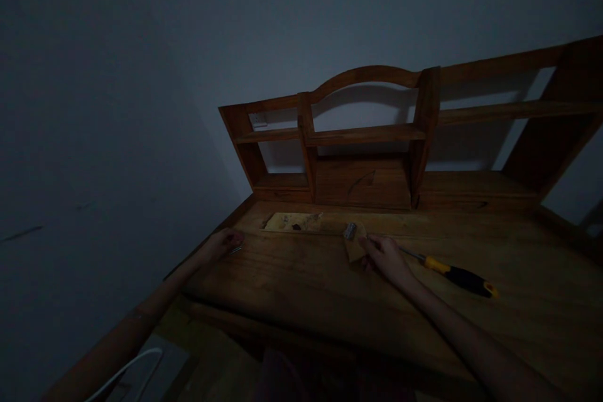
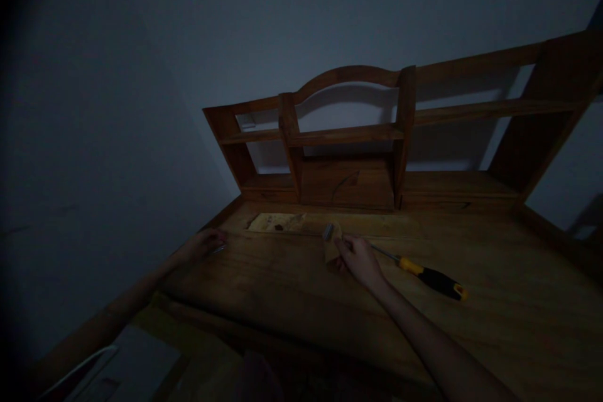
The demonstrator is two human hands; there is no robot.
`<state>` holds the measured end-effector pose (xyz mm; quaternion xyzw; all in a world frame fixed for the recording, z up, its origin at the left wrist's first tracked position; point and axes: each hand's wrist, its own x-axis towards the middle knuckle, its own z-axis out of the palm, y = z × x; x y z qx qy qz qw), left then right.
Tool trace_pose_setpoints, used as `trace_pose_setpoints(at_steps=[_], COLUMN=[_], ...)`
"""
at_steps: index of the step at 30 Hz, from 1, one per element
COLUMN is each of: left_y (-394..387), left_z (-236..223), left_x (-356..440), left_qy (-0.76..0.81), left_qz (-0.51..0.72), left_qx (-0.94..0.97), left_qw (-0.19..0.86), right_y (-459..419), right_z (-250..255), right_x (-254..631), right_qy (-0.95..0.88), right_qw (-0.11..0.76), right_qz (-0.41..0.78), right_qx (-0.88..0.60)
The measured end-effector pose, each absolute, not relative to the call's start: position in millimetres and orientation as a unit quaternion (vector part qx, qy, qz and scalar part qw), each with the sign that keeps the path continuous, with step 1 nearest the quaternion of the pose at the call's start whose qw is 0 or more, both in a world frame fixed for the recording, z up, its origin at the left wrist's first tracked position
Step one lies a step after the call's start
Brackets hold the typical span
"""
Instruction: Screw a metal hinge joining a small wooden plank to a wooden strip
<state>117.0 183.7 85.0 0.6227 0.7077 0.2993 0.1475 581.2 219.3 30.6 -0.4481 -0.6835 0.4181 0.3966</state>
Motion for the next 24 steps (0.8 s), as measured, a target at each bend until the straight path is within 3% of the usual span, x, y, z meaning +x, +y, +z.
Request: trace_pose_setpoints(at_steps=[7, 18, 24], left_y=[204.3, 254.7, 269.3], left_z=[89.9, 74.5, 46.3], left_x=[130.6, 367.9, 395.9], left_qy=[0.661, 0.441, 0.424], left_qz=[0.356, 0.419, 0.39], left_qx=[0.63, 0.787, 0.816], left_qw=[0.199, 0.1, 0.057], right_y=[214.5, 220.0, 222.2], right_z=[38.6, 36.7, 39.0], right_x=[580.6, 583.5, 587.8], right_qy=[-0.74, -0.769, -0.766], right_qw=[0.379, 0.375, 0.375], right_qz=[0.314, 0.184, 0.133], right_qx=[-0.458, -0.484, -0.505])
